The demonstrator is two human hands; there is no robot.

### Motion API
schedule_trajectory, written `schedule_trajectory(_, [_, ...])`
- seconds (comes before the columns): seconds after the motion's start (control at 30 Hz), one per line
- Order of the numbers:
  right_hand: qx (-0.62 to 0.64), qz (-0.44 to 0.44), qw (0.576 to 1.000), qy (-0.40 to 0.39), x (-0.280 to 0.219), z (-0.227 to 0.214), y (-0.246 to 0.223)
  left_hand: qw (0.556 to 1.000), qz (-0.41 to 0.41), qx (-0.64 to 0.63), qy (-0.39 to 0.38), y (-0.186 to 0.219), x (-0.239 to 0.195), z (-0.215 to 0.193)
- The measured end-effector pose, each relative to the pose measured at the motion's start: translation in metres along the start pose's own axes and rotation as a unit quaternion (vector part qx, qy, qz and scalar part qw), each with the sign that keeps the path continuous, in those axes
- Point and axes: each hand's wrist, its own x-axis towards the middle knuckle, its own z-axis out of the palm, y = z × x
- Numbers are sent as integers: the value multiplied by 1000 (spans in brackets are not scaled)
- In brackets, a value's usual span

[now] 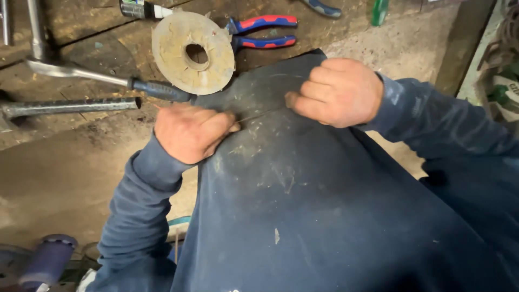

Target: Repairing a plastic cooling fan for a motor by removing debris or damaged segments using pliers and manual inspection.

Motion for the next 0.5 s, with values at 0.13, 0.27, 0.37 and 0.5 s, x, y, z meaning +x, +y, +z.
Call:
schedule_trajectory(0.13, [-13,1,1000,-22,-15,-14,0,998,-67,-23,0,-4,-28,-7])
schedule_trajectory(0.27, [13,40,999,-12,-34,-20,10,986,-161,-28,25,-6,-58,-18])
schedule_trajectory(0.37, [-43,52,998,-10,-32,-36,11,978,-199,-5,68,-30,-118,-14])
schedule_trajectory(0.5, [-138,94,983,-69,-137,-22,38,930,-304,31,205,-66,-246,-32])
